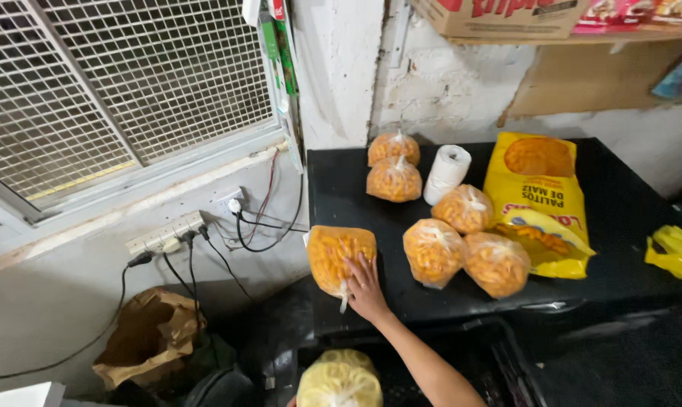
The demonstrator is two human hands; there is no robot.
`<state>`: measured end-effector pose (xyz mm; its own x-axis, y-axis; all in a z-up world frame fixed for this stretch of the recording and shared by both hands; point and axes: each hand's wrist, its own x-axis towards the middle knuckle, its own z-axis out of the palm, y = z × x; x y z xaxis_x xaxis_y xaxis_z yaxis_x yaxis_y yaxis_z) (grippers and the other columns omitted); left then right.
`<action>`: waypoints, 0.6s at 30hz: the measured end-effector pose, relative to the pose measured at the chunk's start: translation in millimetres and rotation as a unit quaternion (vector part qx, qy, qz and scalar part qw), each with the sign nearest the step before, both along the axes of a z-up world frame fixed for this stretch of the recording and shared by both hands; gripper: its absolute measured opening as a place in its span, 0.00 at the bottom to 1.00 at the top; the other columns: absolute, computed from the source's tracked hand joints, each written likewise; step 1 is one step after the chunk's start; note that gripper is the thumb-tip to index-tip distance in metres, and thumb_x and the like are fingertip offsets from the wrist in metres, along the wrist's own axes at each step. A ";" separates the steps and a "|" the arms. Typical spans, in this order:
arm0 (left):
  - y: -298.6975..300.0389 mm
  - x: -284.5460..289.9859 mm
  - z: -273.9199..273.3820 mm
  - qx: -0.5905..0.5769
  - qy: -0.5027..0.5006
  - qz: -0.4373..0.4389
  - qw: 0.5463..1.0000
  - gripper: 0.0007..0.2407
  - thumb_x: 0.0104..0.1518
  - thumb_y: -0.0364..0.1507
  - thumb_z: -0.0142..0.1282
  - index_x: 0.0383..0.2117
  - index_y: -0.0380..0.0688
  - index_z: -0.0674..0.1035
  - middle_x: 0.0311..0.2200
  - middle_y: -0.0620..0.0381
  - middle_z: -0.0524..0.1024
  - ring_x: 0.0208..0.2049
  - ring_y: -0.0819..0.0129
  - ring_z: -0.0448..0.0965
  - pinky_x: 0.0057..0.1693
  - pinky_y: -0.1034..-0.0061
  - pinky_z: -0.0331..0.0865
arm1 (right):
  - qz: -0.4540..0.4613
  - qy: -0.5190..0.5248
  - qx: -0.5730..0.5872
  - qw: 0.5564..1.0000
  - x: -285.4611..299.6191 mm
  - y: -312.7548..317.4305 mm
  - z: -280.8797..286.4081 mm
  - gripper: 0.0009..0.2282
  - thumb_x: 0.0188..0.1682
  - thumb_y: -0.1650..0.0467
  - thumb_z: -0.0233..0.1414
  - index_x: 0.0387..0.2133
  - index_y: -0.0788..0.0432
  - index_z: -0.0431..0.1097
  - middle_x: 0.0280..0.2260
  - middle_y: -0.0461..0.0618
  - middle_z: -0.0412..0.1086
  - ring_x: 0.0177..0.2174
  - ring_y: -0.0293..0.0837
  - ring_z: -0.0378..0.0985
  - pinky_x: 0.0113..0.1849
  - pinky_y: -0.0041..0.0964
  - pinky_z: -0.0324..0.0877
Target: The person fills small plastic bags with snacks from a larger bag by hand, ties the bags closed, and then arranges several bags of snacks and bread into a plastic crate.
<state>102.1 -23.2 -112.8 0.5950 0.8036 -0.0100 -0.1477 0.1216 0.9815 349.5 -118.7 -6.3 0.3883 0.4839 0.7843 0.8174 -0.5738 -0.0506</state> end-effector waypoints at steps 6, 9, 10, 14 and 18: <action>38.5 -54.1 44.7 -0.149 0.149 -0.220 0.952 0.32 0.41 0.23 0.61 0.57 0.43 0.63 0.55 0.50 0.68 0.53 0.66 0.69 0.56 0.75 0.64 | 0.062 0.074 -0.005 0.995 -72.6 -54.3 -2.4 0.05 0.46 0.77 0.43 0.21 0.62 0.60 0.57 0.56 0.50 0.57 0.68 0.48 0.54 0.69 0.48; 36.7 -63.4 99.2 -0.024 0.167 -0.279 0.945 0.25 0.47 0.30 0.55 0.55 0.43 0.67 0.55 0.56 0.68 0.55 0.73 0.65 0.60 0.78 0.57 | 0.050 0.153 -0.049 0.986 -101.1 -92.2 7.5 0.03 0.45 0.78 0.46 0.24 0.63 0.60 0.56 0.57 0.53 0.58 0.67 0.48 0.55 0.61 0.50; 38.3 -63.8 102.4 -0.033 0.199 -0.276 0.940 0.25 0.48 0.31 0.54 0.56 0.47 0.66 0.57 0.58 0.66 0.56 0.74 0.63 0.60 0.77 0.57 | 0.050 0.200 -0.027 0.978 -113.3 -103.8 18.5 0.09 0.45 0.81 0.46 0.38 0.65 0.59 0.57 0.54 0.54 0.59 0.60 0.48 0.57 0.53 0.49; 27.8 -66.1 109.6 0.061 0.232 -0.264 0.934 0.26 0.49 0.41 0.48 0.58 0.52 0.64 0.52 0.52 0.66 0.56 0.63 0.64 0.57 0.69 0.61 | -0.011 0.448 -0.067 0.892 -158.7 -158.2 71.5 0.27 0.40 0.83 0.46 0.56 0.56 0.54 0.60 0.45 0.49 0.55 0.49 0.58 0.35 0.35 0.65; 25.1 -68.8 113.2 0.058 0.304 -0.275 0.910 0.28 0.51 0.43 0.46 0.60 0.51 0.60 0.54 0.52 0.62 0.58 0.62 0.61 0.58 0.69 0.57 | -0.026 0.538 -0.152 0.829 -194.8 -196.4 90.8 0.12 0.41 0.82 0.45 0.37 0.60 0.62 0.59 0.46 0.52 0.58 0.48 0.53 0.35 0.40 0.63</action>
<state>33.3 1.9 0.3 0.8205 0.4031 -0.4054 0.4788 -0.0972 0.8725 154.7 -315.1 84.4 0.8098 0.5569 -0.1846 0.3667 -0.7261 -0.5816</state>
